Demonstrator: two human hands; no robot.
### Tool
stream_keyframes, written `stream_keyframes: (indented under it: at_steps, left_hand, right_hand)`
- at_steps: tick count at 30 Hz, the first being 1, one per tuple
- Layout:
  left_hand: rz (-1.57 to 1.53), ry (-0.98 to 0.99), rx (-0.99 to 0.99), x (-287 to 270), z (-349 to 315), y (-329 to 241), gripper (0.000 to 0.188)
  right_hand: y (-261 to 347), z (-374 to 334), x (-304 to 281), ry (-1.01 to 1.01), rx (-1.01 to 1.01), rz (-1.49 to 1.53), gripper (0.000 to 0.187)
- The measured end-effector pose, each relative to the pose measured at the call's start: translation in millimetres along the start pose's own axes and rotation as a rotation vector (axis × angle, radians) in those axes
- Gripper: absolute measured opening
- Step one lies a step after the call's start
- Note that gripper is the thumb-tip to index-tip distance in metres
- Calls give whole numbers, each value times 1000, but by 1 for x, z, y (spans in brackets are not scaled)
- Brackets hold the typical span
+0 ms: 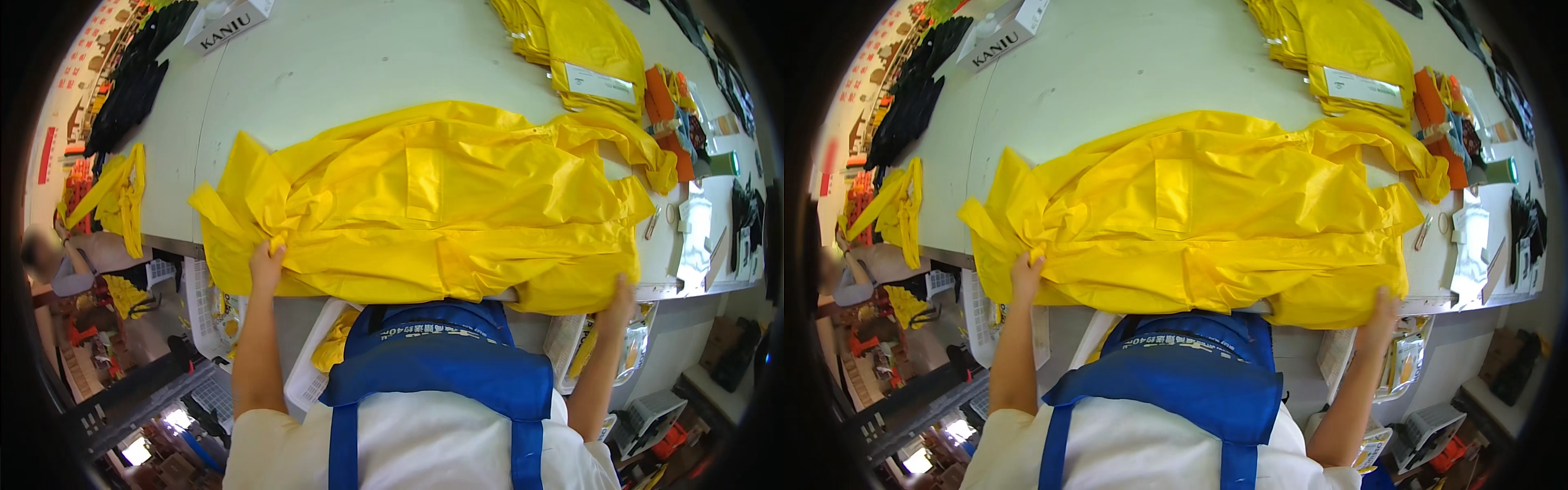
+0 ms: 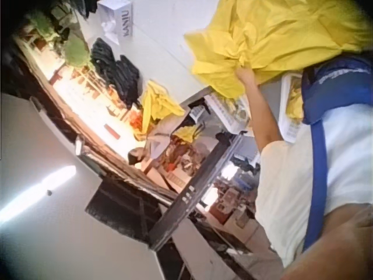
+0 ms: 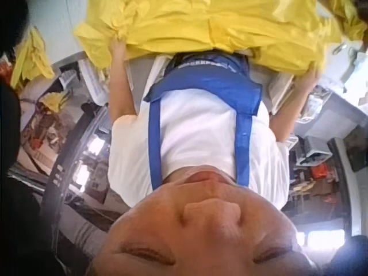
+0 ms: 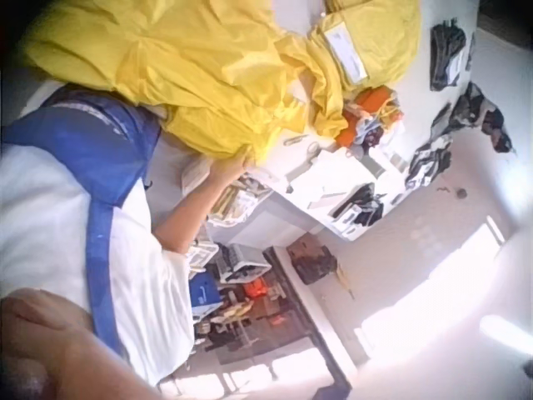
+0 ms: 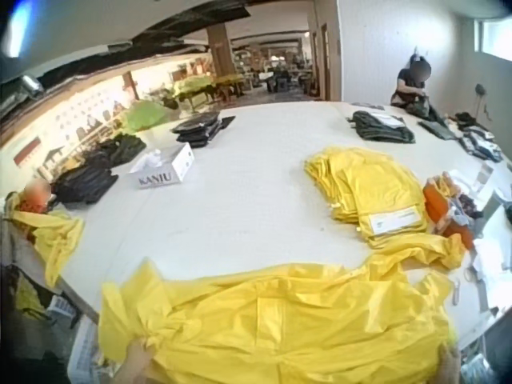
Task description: The person folds a yellow raincoat on a table, trims excess material with scissors, and places the folded item into a white basket. The person repeats this process with another yellow raincoat.
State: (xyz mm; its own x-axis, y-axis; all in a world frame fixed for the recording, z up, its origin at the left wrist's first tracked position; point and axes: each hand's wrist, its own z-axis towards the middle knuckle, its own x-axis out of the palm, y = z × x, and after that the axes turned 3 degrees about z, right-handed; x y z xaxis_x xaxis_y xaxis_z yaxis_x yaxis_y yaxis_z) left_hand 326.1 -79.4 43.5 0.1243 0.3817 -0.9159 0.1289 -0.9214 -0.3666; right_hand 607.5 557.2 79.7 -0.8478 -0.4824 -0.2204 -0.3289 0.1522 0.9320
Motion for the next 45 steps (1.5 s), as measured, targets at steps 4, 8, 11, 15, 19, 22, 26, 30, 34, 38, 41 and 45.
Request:
stream_keyframes:
  at_steps: [4, 8, 11, 15, 19, 22, 26, 30, 34, 38, 41, 45]
  left_hand:
    - [11, -149, 91, -100, 51, -72, 30]
    - [-178, -120, 288, -139, 127, -130, 34]
    - [-94, -298, 548, -95, 151, -106, 48]
    - [159, -385, 160, -87, 107, -18, 65]
    - [-176, -203, -398, -56, 49, 134, 81]
    - [-604, 5, -581, -61, 25, 138, 78]
    - [-712, -70, -630, -78, 15, 116, 59]
    - [-737, 11, -622, -70, 10, 194, 28]
    - [-467, 110, -460, -118, 25, 182, 11]
    - [-858, -321, -100, -293, 86, 151, 28]
    - [-303, -524, 151, -462, 143, 186, 37]
    - [-664, -711, 170, -543, 127, 85, 29]
  right_hand:
    - [154, 31, -11, 149, -189, 338, 33]
    - [196, 155, -44, 104, -337, -116, 30]
    - [194, 128, 27, -477, -939, -1041, 34]
    - [112, -1, 81, 516, -105, 81, 30]
    - [12, -46, 94, 402, 495, 542, 40]
    - [-36, -13, 76, 339, 351, 977, 40]
    - [-26, -6, 102, -94, 104, 1155, 38]
    - [8, 6, 99, -15, -119, 1062, 38]
    - [94, -9, 106, 48, -548, 699, 39]
    - [248, 19, 75, -721, -1349, -1107, 33]
    - [367, 76, 46, -196, -959, 157, 33]
    - [461, 14, 37, -595, -1213, 18, 30]
